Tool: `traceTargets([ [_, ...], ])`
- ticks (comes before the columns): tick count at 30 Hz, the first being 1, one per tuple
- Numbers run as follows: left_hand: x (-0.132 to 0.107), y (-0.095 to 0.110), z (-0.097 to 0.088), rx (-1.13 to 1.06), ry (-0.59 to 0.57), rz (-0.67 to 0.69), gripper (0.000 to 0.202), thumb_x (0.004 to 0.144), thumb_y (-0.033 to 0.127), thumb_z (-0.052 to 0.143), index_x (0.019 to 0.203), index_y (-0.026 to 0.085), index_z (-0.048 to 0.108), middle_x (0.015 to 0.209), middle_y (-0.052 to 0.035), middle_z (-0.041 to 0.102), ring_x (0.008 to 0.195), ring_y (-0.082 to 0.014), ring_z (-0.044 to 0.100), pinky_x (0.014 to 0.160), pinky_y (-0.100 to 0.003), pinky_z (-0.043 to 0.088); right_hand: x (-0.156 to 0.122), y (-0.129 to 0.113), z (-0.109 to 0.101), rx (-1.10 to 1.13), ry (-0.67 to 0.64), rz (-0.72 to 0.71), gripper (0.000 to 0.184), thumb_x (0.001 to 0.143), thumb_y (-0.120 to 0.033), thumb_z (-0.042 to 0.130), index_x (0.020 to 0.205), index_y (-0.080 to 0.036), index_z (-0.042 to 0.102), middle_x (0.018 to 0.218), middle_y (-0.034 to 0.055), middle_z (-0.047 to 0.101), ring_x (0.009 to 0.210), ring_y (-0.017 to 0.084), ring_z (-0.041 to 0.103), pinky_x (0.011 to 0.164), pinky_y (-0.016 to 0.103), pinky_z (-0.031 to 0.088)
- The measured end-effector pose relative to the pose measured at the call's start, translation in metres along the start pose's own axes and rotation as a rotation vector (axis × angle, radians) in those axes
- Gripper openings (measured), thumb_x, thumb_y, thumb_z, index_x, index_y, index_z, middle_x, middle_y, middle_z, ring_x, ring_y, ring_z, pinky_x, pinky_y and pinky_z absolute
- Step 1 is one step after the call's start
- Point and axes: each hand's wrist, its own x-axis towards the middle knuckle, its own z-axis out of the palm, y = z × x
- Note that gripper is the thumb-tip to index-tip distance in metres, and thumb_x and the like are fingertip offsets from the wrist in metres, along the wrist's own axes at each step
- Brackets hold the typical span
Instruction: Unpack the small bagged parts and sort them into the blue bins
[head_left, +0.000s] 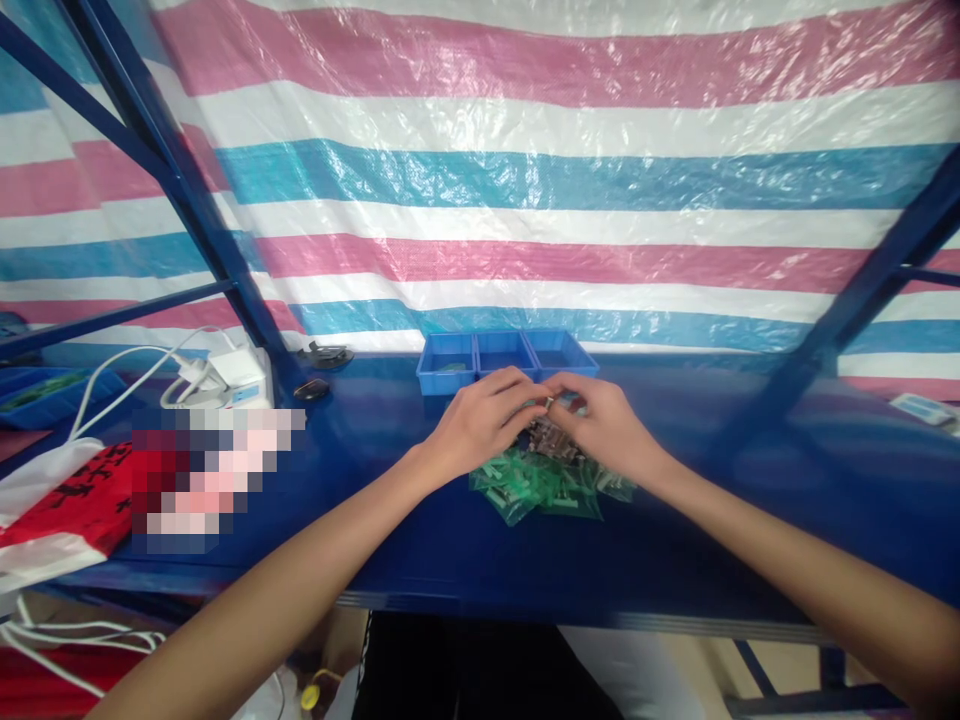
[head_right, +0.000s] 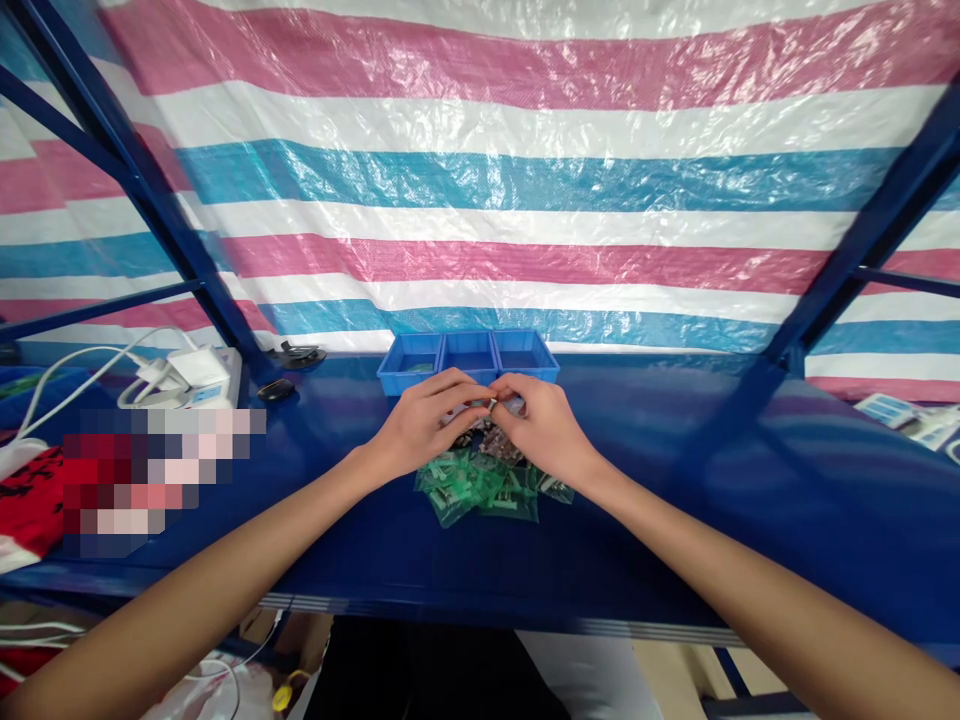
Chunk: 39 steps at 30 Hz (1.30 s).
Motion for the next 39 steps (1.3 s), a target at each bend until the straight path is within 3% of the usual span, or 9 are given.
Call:
traceTargets([
  [8, 0.001, -0.005, 0.001, -0.046, 0.022, 0.075, 0.020, 0.104, 0.031, 0.054, 0.115, 0.022, 0.068, 0.106, -0.0058, 0.069, 0.096, -0.0179, 0.064, 0.085, -0.034, 0.054, 0.002, 0.005, 0.000, -0.071, 0.039, -0.046, 0.012, 0.080, -0.022, 0.060, 0.087, -0.021, 0.069, 0.091, 0.0041, 0.075, 0.084, 0.022, 0.068, 0.075, 0.034, 0.048],
  [12, 0.002, -0.003, 0.001, -0.039, 0.001, 0.087, 0.019, 0.104, 0.028, 0.053, 0.114, 0.021, 0.068, 0.105, -0.0054, 0.069, 0.098, -0.0179, 0.062, 0.086, -0.033, 0.053, 0.001, 0.008, 0.001, -0.167, 0.090, -0.119, 0.015, 0.076, -0.016, 0.064, 0.090, -0.020, 0.069, 0.093, 0.0044, 0.075, 0.088, 0.025, 0.067, 0.078, 0.036, 0.047],
  [22, 0.002, -0.003, -0.003, 0.216, -0.072, 0.138, 0.021, 0.106, 0.027, 0.048, 0.114, 0.020, 0.065, 0.103, -0.0062, 0.066, 0.095, -0.0176, 0.058, 0.078, -0.030, 0.052, 0.000, 0.014, 0.001, -0.315, 0.134, -0.229, 0.021, 0.077, -0.012, 0.066, 0.097, -0.020, 0.067, 0.098, 0.0060, 0.073, 0.091, 0.028, 0.063, 0.079, 0.039, 0.048],
  [29, 0.001, -0.006, -0.003, 0.318, -0.088, 0.183, 0.020, 0.106, 0.025, 0.045, 0.112, 0.018, 0.064, 0.101, -0.0061, 0.066, 0.093, -0.0181, 0.058, 0.078, -0.031, 0.053, 0.000, 0.013, 0.002, -0.306, 0.121, -0.234, 0.020, 0.079, -0.014, 0.066, 0.098, -0.021, 0.065, 0.098, 0.0053, 0.072, 0.091, 0.027, 0.062, 0.079, 0.039, 0.047],
  [39, 0.002, -0.003, -0.006, 0.245, -0.057, 0.219, 0.019, 0.106, 0.024, 0.047, 0.112, 0.016, 0.063, 0.099, -0.0066, 0.065, 0.088, -0.0172, 0.056, 0.078, -0.031, 0.052, 0.000, 0.012, 0.000, -0.298, 0.091, -0.205, 0.016, 0.080, -0.016, 0.066, 0.095, -0.021, 0.065, 0.097, 0.0055, 0.071, 0.090, 0.027, 0.060, 0.081, 0.039, 0.045],
])
